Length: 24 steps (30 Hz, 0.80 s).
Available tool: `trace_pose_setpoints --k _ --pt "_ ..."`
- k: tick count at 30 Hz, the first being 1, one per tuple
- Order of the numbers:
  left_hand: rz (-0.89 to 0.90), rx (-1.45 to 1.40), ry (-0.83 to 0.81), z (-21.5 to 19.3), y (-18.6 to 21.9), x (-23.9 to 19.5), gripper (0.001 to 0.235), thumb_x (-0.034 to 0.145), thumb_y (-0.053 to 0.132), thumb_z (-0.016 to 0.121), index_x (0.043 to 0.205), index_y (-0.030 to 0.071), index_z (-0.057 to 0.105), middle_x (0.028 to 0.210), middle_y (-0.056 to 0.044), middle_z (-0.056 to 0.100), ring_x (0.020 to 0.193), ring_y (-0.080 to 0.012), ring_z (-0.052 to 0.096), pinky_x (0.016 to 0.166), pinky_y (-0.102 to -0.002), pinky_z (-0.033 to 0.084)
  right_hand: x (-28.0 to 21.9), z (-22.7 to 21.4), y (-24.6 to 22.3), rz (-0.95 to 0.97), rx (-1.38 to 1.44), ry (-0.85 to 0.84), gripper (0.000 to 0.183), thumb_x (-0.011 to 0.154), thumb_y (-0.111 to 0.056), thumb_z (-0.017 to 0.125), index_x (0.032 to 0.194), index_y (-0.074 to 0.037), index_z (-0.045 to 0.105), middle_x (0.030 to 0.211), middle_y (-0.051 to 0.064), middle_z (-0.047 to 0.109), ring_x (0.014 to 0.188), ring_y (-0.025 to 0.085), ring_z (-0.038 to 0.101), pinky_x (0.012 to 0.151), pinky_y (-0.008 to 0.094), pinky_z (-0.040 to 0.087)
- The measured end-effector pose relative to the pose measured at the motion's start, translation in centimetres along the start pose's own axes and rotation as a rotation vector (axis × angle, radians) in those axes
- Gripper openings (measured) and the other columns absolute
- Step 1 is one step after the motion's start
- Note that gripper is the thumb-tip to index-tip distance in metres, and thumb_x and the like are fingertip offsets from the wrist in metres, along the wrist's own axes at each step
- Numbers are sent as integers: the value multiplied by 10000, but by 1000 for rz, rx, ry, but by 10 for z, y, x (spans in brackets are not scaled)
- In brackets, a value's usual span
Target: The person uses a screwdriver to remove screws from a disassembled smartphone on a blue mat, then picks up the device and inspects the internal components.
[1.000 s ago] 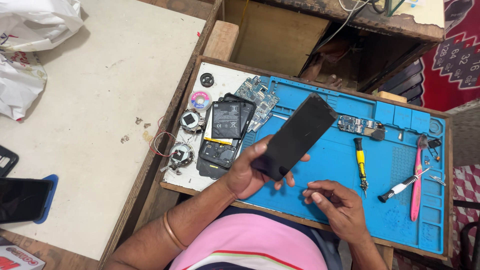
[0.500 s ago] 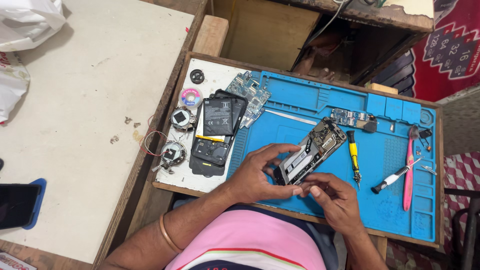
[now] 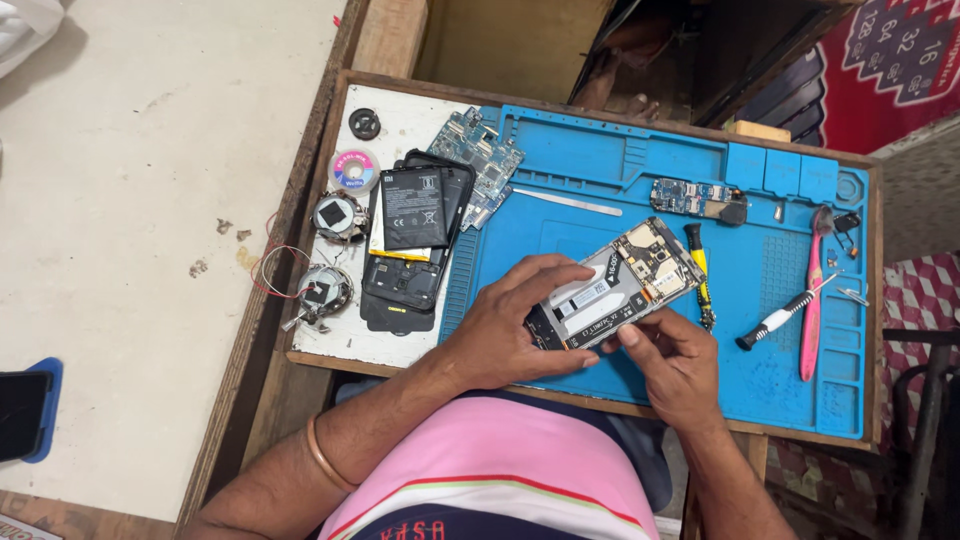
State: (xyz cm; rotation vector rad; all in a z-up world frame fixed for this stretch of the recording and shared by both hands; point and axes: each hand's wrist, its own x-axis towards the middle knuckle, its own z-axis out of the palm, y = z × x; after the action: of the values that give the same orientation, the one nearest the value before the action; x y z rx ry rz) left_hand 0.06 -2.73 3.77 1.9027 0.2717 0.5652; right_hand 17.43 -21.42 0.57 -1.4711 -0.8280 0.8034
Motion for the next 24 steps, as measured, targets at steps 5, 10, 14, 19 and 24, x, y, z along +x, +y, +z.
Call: trace_pose_setpoints --k 5,10,14,19,24 --pt "70 -100 51 -3 -1 0 822 764 331 932 1464 120 555 1423 -139 584 1270 -233 643 1006 -340 579 4 0 -5 4 14 69 199 1057 -135 615 1092 52 671 936 123 748 855 164 717 798 295 585" --pt "-199 -322 38 4 -11 3 612 915 168 784 1477 98 555 1224 -48 693 820 -31 630 638 -190 535 5 -3 -1 12 151 122 220 1089 -139 601 1154 59 669 965 93 721 850 133 673 797 281 566" --pt "-195 -365 20 5 -18 2 562 989 80 712 1519 70 526 1071 -31 700 751 -11 596 658 -190 522 4 -5 3 16 128 151 251 1081 -132 617 1216 76 659 1000 76 711 886 109 647 831 262 538" --pt "-209 -344 2 5 -20 3 543 995 97 698 1511 92 530 1048 -21 709 743 -12 592 647 -193 531 1 -6 4 11 84 136 280 1099 -147 632 1252 84 670 1016 75 708 903 100 626 846 252 522" --pt "-246 -292 -24 5 -16 4 610 951 212 752 1518 122 543 1063 -34 689 744 -25 596 624 -196 526 -1 -7 4 -21 121 65 293 1084 -176 599 1249 57 666 1058 91 744 937 115 687 872 262 564"
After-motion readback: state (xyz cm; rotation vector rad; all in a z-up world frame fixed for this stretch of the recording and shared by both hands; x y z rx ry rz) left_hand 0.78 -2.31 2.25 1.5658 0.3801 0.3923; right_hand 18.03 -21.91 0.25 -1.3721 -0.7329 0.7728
